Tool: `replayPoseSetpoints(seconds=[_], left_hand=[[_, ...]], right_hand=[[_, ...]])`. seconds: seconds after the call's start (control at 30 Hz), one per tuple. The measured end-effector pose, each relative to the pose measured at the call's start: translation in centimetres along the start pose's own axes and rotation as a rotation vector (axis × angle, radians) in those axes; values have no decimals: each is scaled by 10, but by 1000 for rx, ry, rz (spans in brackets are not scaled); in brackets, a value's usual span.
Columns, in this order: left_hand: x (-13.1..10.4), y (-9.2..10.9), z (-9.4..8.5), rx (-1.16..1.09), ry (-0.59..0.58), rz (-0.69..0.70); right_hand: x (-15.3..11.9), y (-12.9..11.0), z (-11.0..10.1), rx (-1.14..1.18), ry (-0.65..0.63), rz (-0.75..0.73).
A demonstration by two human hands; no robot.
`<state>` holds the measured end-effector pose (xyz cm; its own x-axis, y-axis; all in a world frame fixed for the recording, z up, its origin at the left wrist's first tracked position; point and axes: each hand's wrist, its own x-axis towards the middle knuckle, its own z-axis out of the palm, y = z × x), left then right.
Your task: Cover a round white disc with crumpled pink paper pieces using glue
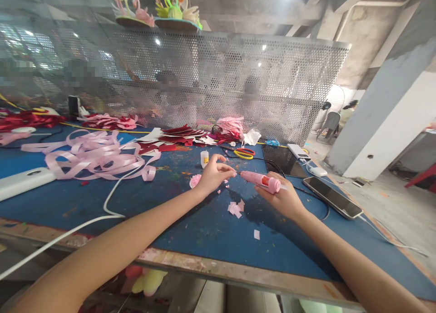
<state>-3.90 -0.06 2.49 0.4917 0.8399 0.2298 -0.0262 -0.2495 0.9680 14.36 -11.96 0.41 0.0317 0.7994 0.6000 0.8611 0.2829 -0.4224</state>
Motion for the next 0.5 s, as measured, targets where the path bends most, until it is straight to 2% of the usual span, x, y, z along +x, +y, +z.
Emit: replayPoseSetpoints(seconds=[0.5], left_hand=[[5, -9, -1, -20, -33, 35]], right_hand=[[0, 2, 0, -85, 8, -67]])
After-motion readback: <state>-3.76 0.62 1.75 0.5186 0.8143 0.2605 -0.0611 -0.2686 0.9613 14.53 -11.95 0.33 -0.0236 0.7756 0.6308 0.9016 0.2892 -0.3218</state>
